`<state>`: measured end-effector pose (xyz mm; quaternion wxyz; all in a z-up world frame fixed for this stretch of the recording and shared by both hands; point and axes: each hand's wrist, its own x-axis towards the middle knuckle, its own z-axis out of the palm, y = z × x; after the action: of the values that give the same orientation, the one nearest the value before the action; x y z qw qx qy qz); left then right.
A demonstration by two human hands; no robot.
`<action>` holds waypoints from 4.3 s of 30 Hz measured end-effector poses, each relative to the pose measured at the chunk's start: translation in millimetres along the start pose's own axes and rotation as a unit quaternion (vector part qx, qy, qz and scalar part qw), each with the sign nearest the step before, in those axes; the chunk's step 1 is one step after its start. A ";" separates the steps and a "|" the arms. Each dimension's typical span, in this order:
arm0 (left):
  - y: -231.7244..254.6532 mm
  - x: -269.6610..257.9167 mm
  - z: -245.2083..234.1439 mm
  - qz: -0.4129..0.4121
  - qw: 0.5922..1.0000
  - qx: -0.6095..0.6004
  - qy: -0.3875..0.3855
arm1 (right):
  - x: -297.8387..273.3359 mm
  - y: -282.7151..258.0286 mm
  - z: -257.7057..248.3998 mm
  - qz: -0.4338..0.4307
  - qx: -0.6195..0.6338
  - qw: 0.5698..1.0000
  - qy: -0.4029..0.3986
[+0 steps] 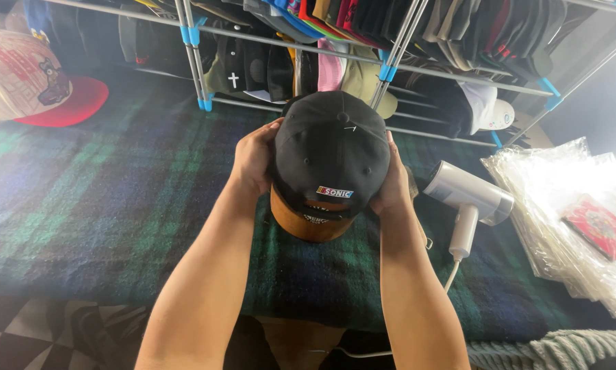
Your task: A person is cleaning and reshaping a black cap with a Sonic the Hedgehog patch using a hair dryer, a wooden brush, and a wooden hat block.
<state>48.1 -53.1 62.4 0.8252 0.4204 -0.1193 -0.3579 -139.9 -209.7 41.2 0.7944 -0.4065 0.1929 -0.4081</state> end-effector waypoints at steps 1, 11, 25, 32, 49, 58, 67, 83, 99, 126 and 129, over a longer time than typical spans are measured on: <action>-0.4 1.9 0.2 0.000 1.000 0.000 0.000 | 5.0 1.7 -6.3 0.000 0.000 1.000 0.000; 3.9 17.2 12.9 -0.005 0.997 0.069 0.046 | 22.4 7.4 -22.0 -0.011 -0.001 1.000 0.014; 147.3 -68.8 62.4 0.076 0.980 0.020 -0.181 | -93.7 -147.0 57.4 -0.182 -0.091 0.975 -0.092; 158.2 -98.4 63.6 0.120 0.868 0.307 -0.372 | -158.3 -173.0 97.2 -0.296 -0.207 0.895 -0.263; 226.7 -124.9 22.2 0.654 0.238 0.717 0.043 | -131.4 -198.8 121.7 -0.577 -0.648 0.478 -0.131; 82.5 -49.0 20.5 0.627 0.614 0.466 -0.111 | -38.2 -136.6 69.4 -0.596 -0.594 0.510 -0.180; 53.9 -91.0 -9.5 0.527 0.635 0.538 -0.173 | -103.6 -109.9 38.3 -0.417 -0.642 0.611 -0.202; -36.9 -117.8 -81.7 0.528 0.651 0.505 -0.205 | -130.0 -10.0 -61.3 -0.452 -0.584 0.647 -0.189; -76.9 65.0 -69.1 0.091 0.990 0.071 -0.087 | -10.6 -10.5 -23.6 -0.157 -0.297 0.941 -0.037; -67.1 6.0 -64.6 0.070 0.985 0.158 -0.018 | -27.7 -8.4 -39.9 -0.201 -0.379 0.900 0.080; -39.8 -19.6 -69.9 0.088 0.984 0.155 -0.024 | -90.7 -71.4 -54.8 -0.300 -0.543 0.733 0.280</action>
<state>49.3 -12.5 -9.8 0.7752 0.5222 -0.2302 -0.2710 -263.7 -187.4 63.7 0.1848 -0.6725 0.4635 -0.5466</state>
